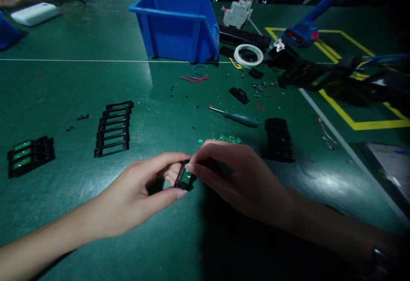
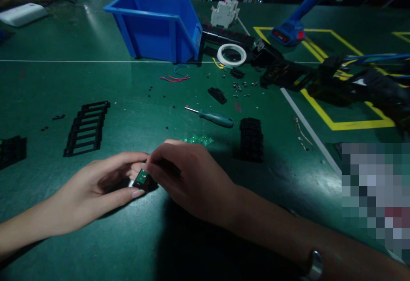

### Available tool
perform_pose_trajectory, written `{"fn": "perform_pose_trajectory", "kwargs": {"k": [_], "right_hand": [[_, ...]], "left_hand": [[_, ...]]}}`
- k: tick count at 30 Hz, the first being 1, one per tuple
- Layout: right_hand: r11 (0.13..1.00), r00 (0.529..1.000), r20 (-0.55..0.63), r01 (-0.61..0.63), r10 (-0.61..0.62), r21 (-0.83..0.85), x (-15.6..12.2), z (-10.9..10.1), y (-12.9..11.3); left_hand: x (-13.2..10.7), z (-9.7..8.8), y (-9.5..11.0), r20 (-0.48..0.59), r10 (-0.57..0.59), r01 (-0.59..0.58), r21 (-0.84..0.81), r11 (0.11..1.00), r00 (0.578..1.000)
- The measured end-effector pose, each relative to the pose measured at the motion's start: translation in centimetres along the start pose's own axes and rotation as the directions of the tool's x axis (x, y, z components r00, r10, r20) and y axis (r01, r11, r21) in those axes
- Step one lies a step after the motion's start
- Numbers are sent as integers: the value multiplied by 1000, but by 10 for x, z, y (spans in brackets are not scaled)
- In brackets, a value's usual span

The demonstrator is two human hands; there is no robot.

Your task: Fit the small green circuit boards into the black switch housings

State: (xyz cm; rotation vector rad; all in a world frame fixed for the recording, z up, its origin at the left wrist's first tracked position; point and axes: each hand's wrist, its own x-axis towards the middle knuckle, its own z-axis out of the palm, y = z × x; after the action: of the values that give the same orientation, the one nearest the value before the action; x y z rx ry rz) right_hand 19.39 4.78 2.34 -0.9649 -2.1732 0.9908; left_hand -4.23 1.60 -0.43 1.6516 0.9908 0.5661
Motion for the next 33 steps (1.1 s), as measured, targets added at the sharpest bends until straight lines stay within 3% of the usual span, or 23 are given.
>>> {"fn": "perform_pose_trajectory", "kwargs": {"k": [33], "right_hand": [[997,997,28,-75,74,18,1,1,-1]], "left_hand": [[1,-1,3,20,-14,13,45,999,1000]]}}
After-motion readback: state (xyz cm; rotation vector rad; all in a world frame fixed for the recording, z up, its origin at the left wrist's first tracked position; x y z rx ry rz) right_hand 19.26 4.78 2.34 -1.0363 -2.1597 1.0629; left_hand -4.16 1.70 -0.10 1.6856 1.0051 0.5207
